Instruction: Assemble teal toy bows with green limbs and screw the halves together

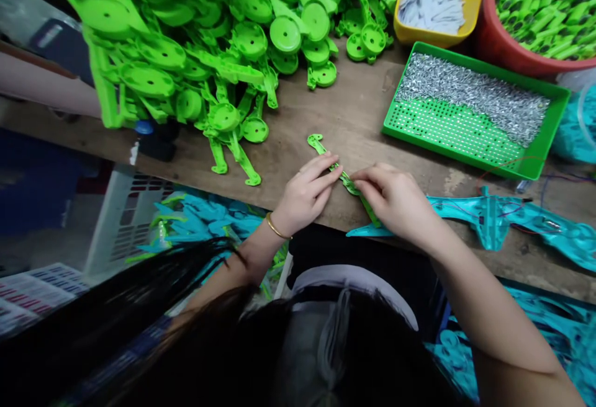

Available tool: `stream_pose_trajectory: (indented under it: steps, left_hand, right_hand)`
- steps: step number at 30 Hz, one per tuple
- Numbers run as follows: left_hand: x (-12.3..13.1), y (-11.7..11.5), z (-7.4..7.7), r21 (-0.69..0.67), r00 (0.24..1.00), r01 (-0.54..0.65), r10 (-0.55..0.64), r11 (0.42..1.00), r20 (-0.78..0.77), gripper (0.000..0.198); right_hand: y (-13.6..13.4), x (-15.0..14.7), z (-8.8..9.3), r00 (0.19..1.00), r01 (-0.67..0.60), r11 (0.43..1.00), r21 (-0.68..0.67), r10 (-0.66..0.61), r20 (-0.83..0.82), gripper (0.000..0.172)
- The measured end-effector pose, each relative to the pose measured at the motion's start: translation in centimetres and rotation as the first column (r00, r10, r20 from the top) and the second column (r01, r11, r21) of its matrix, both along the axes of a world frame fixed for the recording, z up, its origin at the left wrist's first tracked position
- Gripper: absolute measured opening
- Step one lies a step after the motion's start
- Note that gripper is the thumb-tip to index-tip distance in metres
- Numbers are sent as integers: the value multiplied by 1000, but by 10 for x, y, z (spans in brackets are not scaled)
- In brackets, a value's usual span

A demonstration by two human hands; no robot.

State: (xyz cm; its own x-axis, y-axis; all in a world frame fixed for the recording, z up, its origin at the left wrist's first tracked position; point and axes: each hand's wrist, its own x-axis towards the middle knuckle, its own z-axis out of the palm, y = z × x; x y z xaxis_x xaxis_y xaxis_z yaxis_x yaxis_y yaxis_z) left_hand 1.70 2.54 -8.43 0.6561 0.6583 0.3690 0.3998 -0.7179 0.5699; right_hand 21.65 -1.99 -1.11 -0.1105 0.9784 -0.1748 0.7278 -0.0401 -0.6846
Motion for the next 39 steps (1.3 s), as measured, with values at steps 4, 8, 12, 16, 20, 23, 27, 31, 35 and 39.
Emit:
stream_pose_trajectory:
  steps: [4,8,12,16,20,23,27,31,35,39]
  left_hand:
    - [1,0,2,-28,1000,-11,10,1000,-20,33]
    - [0,0,3,-34,999,0,-2,999,-50,35]
    - [1,0,4,-73,997,10,-15,997,-69,36]
    - [1,0,6,-82,997,8,-15,997,-78,33]
    - [5,3,9,-88,999,-25,22,996,-35,24]
    - [10,10,14,-132,996,-87,82,987,-39,16]
    - [17,20,19,-176,989,-137,126,975,-74,13]
    - [17,22,19,-194,989,-135,121,972,-80,12]
    - [16,21,18,-192,990,-136,125,972,-68,12]
    - [16,20,18,-203,990,-135,122,970,-74,12]
  right_hand:
    - [1,6,0,975,-8,999,54,-4,222,23]
    - [2,2,-2,969,-80,989,124,48,242,23]
    - [5,-8,-6,973,-161,965,207,120,197,25]
    - [8,-10,-8,978,-148,972,183,116,171,20]
    - [10,-3,-5,989,-78,997,-29,81,127,12]
    - [15,0,-3,995,-43,983,-178,58,80,12]
    - [29,4,-4,998,-60,919,-391,48,-41,11]
    - [43,7,-7,997,-82,857,-509,78,-30,6]
    - [48,5,-7,994,-55,858,-511,97,55,4]
    - [49,3,-3,989,-21,853,-521,95,115,5]
